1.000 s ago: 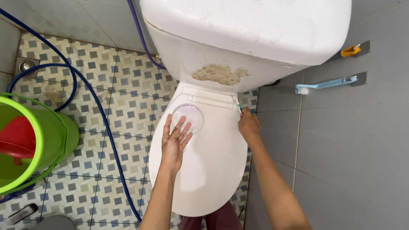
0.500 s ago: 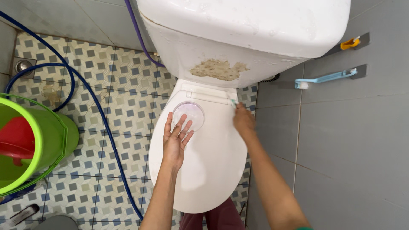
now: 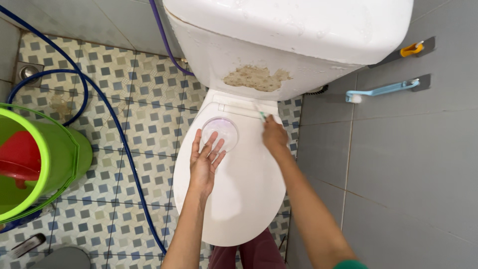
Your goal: The person scrubs the exterior of a white toilet cistern and the toilet seat using a toothbrush and water from a small plastic container. The person repeatedly dips the toothbrush into the container and scrubs the stained surfaces.
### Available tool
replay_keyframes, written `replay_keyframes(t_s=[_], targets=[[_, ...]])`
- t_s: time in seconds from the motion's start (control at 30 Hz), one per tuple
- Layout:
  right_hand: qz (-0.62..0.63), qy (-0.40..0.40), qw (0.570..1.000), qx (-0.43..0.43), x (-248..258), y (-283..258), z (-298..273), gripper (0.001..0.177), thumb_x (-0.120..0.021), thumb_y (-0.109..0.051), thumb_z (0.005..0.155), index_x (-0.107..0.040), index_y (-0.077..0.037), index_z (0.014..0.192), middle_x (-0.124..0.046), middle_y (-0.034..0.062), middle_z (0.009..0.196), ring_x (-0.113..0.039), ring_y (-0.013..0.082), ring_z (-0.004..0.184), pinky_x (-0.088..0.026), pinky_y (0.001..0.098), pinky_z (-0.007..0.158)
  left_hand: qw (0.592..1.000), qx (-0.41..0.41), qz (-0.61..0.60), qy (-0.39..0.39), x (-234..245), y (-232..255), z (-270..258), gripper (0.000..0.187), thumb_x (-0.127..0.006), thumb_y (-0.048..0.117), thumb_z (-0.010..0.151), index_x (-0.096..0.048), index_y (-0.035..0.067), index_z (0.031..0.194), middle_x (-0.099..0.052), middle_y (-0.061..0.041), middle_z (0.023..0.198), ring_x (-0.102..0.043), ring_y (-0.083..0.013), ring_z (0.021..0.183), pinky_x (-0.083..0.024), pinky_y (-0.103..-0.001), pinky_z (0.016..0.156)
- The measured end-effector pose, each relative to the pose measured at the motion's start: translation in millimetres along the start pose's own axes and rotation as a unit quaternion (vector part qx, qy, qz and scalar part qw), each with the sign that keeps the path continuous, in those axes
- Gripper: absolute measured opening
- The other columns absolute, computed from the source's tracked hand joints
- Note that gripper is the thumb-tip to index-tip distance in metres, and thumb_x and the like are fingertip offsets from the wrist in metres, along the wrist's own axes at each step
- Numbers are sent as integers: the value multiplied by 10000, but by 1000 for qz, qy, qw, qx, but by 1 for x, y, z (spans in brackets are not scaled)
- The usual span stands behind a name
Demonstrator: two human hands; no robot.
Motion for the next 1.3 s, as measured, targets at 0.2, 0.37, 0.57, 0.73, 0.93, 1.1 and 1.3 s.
replay_keyframes(t_s=[0.2, 0.37, 0.57, 0.73, 0.93, 1.1, 1.3], targets=[[-66, 42, 996, -43, 26, 60, -7, 251, -447, -270, 1057, -607, -151, 1209, -699, 167, 1118, -680, 384, 1045, -557, 515, 860, 1000, 0, -3, 2, -2, 4, 0, 592, -379, 140, 1035, -223, 262, 1593, -544, -91, 1493, -587, -266, 1320, -520, -427, 1081], [-5, 96, 995, -24, 30, 42, -20, 287, -441, -292, 1077, -563, -162, 1302, -743, 152, 1051, -705, 381, 1002, -549, 536, 851, 1000, -3, -1, -6, -4, 2, 0, 598, -383, 141, 1035, -220, 262, 1597, -540, -90, 1500, -585, -265, 1321, -509, -421, 1072], [-113, 47, 988, 98, 45, 46, -16, 271, -489, -369, 1066, -589, -320, 1313, -759, 142, 974, -715, 368, 940, -550, 512, 834, 1000, 4, 12, 15, 3, 2, -3, 595, -388, 152, 1034, -222, 268, 1593, -551, -73, 1492, -589, -252, 1316, -517, -407, 1073], [-130, 12, 989, 74, 70, 75, 33, 194, -518, -380, 1040, -669, -323, 1149, -760, 47, 968, -732, 300, 936, -534, 490, 881, 1000, 0, 6, 22, 4, 5, -7, 591, -383, 157, 1036, -224, 267, 1594, -556, -70, 1485, -592, -246, 1311, -519, -405, 1067], [-126, 11, 987, 98, 32, 18, 74, 107, -612, -277, 991, -713, -262, 1023, -749, 31, 976, -682, 275, 1023, -385, 534, 1033, 1000, -5, 3, 26, 0, 0, -6, 596, -391, 162, 1034, -225, 265, 1597, -557, -72, 1483, -593, -244, 1310, -521, -402, 1062], [-117, 26, 983, 140, 12, -9, 70, 111, -590, -221, 1005, -700, -228, 1023, -758, 24, 1018, -682, 272, 1039, -367, 538, 1052, 999, -2, -10, 33, -6, -5, -5, 604, -393, 159, 1030, -215, 265, 1597, -550, -77, 1488, -592, -251, 1311, -523, -401, 1062], [-98, -3, 994, 46, 61, 76, 67, 111, -599, -287, 1000, -689, -226, 982, -752, 35, 1013, -659, 272, 1059, -349, 567, 1071, 999, -10, -14, 41, -9, 0, -9, 604, -400, 165, 1031, -215, 263, 1598, -549, -80, 1494, -592, -247, 1313, -518, -396, 1063]])
Point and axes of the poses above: each hand's wrist, its own z-axis towards the middle knuckle, its own x-axis out of the back of the hand, y = z × x, the point moved 6 cm from there along z, towards the middle knuckle
